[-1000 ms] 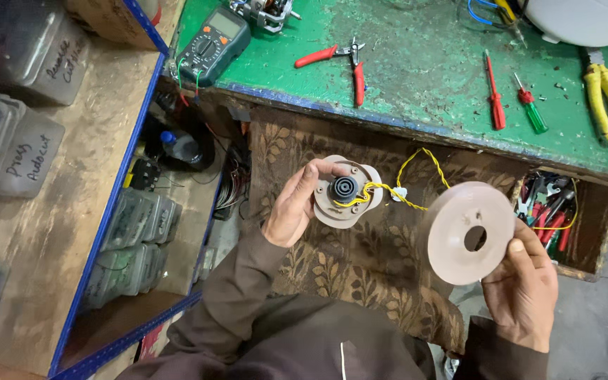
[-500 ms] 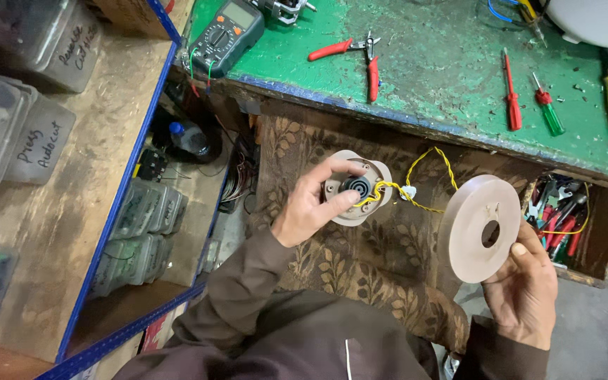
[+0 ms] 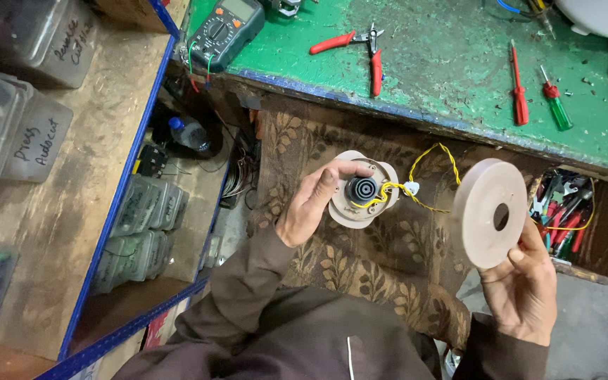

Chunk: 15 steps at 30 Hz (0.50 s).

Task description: The person disassembles and repairs a circular electronic component with yellow wires by hand using pliers and a screwdriver at a workbench.

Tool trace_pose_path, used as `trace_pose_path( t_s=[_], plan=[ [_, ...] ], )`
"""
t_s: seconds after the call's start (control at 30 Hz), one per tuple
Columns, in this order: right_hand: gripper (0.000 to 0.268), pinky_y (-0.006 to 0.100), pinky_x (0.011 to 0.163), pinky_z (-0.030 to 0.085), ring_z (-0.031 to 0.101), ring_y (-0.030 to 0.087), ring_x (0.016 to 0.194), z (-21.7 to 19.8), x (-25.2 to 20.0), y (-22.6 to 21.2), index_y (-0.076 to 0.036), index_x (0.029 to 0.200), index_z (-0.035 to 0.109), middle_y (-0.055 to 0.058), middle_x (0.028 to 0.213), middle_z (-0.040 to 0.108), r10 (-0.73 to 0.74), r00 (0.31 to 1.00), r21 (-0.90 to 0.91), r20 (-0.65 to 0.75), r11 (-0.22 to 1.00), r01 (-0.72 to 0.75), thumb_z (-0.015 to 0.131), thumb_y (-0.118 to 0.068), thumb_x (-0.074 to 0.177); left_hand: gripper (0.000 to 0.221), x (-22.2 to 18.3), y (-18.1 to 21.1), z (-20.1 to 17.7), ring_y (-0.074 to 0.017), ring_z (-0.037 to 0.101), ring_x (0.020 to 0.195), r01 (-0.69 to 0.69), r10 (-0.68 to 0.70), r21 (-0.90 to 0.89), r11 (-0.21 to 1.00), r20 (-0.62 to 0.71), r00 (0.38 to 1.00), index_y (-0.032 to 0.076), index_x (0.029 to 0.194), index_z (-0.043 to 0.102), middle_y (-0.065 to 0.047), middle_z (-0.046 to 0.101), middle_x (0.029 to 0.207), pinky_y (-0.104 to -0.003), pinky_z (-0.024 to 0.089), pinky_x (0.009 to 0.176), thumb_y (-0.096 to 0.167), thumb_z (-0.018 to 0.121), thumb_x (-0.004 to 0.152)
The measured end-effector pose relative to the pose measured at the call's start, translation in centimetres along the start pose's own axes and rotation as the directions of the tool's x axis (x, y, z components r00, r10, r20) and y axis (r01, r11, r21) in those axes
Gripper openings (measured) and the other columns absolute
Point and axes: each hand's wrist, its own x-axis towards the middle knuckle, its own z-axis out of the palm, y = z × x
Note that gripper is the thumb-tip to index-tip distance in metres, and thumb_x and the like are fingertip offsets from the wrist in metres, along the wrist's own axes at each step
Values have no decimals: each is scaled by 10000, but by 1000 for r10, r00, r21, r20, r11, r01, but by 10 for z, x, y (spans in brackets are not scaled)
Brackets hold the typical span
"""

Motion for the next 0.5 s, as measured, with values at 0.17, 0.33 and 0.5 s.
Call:
trace_pose_path(
  t_s=[0.17,0.33,0.5],
  plan=[
    [789,460,995,637,632,363,1313,9,-4,0,39,1553,489,212,1509,617,7,998,155,67,988,-17,782,81,821,657,0,-5,0,-259,627,1299,-45,45,18,999,-5,999,46,1290,660,-139,685,1328,-399,448,1187,588,332,1117],
    [815,348,727,709,684,274,1078,3,-3,6,-90,1551,499,133,1473,557,-5,998,28,63,1000,3,758,51,792,385,-2,7,4,-196,647,1261,5,1,164,986,-38,999,125,1337,621,-64,662,1356,-331,496,1115,336,634,1016],
    [796,335,655,692,709,276,913,8,0,12,-135,1515,486,134,1448,538,0,997,6,73,1000,-1,743,53,786,523,-1,4,6,-211,650,1232,-25,35,192,981,-46,998,124,1461,542,-82,628,1403,-343,508,1091,332,662,997]
  ],
)
